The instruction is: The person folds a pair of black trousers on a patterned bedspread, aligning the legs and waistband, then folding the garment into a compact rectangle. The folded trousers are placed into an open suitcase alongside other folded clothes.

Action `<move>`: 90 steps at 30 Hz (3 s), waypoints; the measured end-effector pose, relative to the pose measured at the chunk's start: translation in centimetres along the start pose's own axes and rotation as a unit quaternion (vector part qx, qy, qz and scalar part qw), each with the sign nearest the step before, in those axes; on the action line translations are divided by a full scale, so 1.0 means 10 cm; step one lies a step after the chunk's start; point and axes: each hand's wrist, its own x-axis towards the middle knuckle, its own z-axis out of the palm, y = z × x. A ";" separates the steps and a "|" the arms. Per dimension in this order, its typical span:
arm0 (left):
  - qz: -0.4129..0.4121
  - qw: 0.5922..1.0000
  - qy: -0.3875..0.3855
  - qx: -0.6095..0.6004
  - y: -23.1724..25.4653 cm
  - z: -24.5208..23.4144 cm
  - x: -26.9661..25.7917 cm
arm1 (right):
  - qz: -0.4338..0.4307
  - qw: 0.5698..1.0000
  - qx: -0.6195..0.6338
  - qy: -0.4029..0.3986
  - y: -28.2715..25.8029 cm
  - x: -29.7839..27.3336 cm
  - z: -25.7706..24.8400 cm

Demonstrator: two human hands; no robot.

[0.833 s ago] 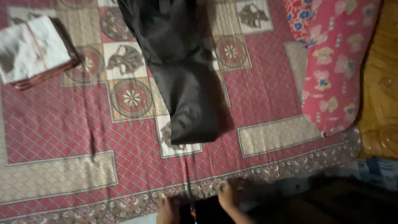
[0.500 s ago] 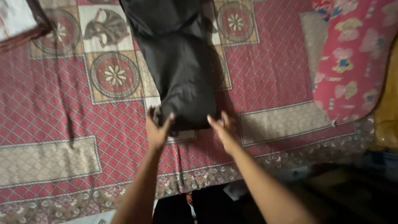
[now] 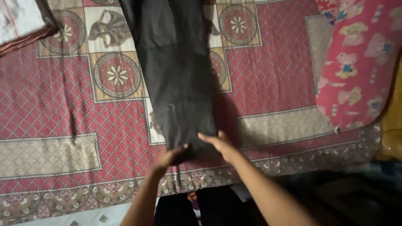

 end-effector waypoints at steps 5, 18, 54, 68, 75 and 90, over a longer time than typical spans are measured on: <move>0.079 0.988 0.095 -0.095 -0.92 0.06 -0.39 | 0.000 0.999 0.009 -0.030 0.82 -0.32 0.03; -0.089 0.952 0.090 -0.278 -1.33 0.23 0.15 | 0.026 0.988 0.106 -0.109 0.94 -0.21 -0.01; 0.126 0.889 0.277 -0.343 -0.58 0.41 -0.43 | -0.135 0.964 0.196 0.121 0.90 -0.54 0.16; 0.421 0.794 0.222 0.378 -0.77 -0.07 -0.96 | -0.042 0.978 0.187 0.087 0.97 -0.76 -0.01; 0.211 0.963 0.140 -0.092 -0.83 -0.09 -0.84 | -0.070 0.978 0.180 0.073 1.04 -0.74 0.04; -0.056 0.984 0.097 -0.139 -0.40 -0.25 -0.84 | -0.136 0.951 0.231 0.151 0.80 -0.79 0.26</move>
